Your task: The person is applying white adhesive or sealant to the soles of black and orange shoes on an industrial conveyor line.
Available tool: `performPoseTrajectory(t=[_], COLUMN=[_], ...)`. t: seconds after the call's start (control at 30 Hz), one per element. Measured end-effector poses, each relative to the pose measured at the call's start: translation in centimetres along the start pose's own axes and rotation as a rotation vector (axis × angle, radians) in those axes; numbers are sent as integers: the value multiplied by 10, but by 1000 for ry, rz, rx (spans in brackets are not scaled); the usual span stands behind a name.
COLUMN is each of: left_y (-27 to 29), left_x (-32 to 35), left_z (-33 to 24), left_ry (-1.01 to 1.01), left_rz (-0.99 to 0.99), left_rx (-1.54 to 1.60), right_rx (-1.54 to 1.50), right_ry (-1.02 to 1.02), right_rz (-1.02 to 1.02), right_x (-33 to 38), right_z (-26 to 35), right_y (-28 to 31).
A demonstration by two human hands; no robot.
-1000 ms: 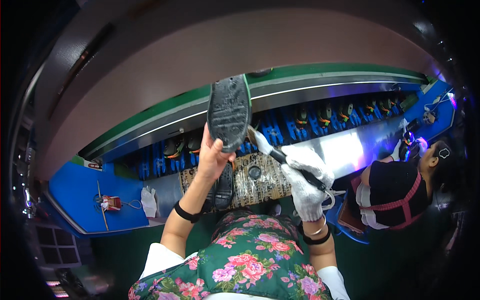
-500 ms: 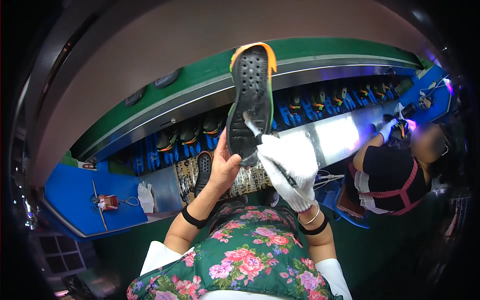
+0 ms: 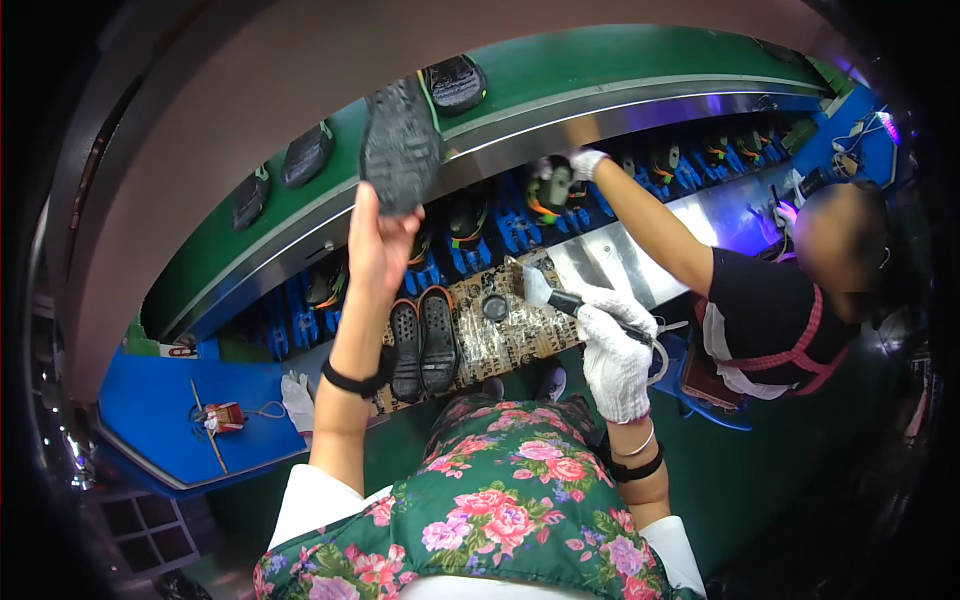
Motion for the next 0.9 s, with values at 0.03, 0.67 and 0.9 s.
performPoseTrajectory(t=[0.03,0.67,0.9], left_y=[-6,43,59], left_x=[-20,-70,-37], left_z=[-4,-31,-31], left_ry=[11,119,92], left_rz=[-19,-224,-184], left_rx=[7,304,288], right_rx=[27,244,205], right_ry=[-7,-124,-127], right_rz=[-17,16,49], right_x=[0,12,9], right_z=[-8,-48,-58], right_y=[10,36,35])
Point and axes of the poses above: each hand's wrist, its own x-axis away from the middle knuckle, its own y-axis out of the back of the hand, z = x × y, the point moved 8 cm from there along -x, towards the middle knuckle, and after that the axes turned 9 degrees about -z, right-handed, at the moved point
